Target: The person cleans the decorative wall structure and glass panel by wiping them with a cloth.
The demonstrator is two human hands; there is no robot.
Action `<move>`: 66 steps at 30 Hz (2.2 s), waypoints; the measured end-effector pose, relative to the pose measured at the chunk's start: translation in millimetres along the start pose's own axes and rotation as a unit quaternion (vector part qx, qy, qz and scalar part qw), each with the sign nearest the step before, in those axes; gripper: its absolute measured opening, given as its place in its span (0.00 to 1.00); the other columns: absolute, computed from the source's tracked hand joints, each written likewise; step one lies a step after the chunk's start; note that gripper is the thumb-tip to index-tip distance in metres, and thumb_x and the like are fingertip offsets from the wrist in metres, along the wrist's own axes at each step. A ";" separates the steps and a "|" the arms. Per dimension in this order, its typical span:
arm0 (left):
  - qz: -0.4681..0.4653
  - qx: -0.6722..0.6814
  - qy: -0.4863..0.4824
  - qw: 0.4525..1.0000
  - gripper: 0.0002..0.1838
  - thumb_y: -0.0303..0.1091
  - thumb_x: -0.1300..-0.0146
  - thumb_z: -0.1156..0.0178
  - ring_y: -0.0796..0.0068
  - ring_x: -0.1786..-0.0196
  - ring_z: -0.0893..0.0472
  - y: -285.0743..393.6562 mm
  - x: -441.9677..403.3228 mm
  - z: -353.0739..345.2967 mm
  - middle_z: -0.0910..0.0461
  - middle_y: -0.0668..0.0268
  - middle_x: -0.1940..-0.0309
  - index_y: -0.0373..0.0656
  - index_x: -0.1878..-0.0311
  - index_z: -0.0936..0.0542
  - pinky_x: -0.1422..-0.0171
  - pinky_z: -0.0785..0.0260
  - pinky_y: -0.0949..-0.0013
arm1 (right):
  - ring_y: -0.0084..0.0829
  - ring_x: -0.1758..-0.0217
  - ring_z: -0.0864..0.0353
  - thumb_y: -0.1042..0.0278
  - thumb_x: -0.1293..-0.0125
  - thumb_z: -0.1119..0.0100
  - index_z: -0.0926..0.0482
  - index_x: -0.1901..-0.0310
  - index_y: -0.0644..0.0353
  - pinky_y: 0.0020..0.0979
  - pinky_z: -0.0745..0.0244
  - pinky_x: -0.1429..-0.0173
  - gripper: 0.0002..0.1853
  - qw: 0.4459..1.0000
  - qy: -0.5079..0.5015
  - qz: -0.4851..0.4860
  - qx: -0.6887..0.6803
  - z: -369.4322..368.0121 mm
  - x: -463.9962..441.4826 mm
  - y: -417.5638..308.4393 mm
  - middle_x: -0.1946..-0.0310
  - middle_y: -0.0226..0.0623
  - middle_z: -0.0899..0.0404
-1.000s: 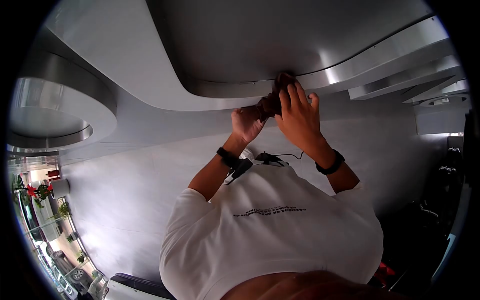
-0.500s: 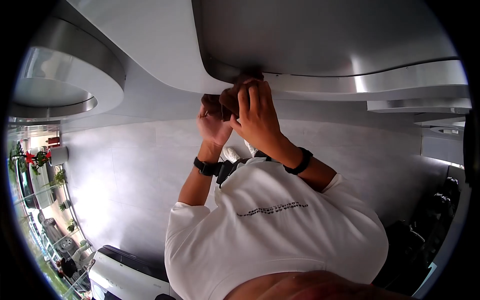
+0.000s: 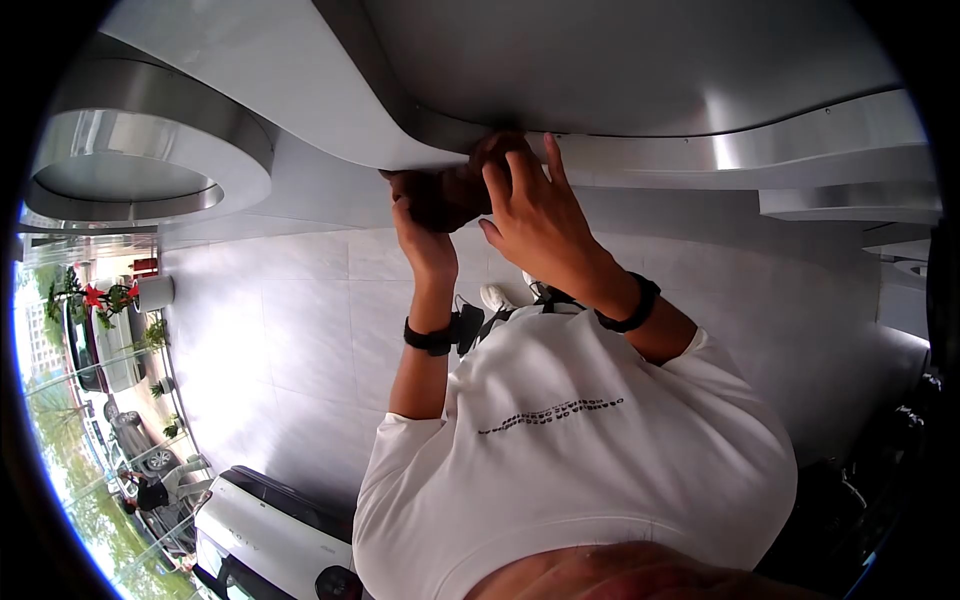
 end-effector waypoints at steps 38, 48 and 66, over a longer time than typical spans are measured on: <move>0.225 0.116 -0.170 0.952 0.22 0.37 0.34 0.48 0.62 0.45 0.21 -45.1 -7.6 -1.8 0.23 0.54 0.45 0.36 0.39 0.31 0.39 0.28 0.63 | 0.58 0.31 0.39 0.59 0.44 0.29 0.45 0.32 0.74 0.47 0.39 0.28 0.46 0.970 -0.193 0.069 -0.128 -33.1 30.8 -19.2 0.36 0.60 0.41; 0.048 0.127 -0.155 0.979 0.28 0.26 0.34 0.52 0.69 0.40 0.26 88.2 4.2 71.9 0.27 0.64 0.42 0.44 0.30 0.38 0.33 0.34 0.64 | 0.44 0.70 0.19 0.68 0.41 0.35 0.33 0.37 0.60 0.40 0.24 0.63 0.30 0.947 -0.199 -0.073 -0.242 -111.1 3.1 -46.1 0.71 0.42 0.21; -0.067 -0.091 0.011 0.993 0.27 0.52 0.23 0.65 0.73 0.37 0.33 104.6 -25.6 205.2 0.30 0.64 0.42 0.39 0.36 0.34 0.30 0.45 0.68 | 0.29 0.54 0.19 0.47 0.25 0.56 0.26 0.41 0.59 0.32 0.27 0.42 0.25 0.854 -0.030 -0.008 -0.519 -54.2 -42.6 -119.8 0.58 0.35 0.18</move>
Point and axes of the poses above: each hand's wrist, its own x-axis away from the middle knuckle, its own z-axis out of the back of the hand, y = z × x, the point moved 7 cm from there along -x, towards the middle knuckle
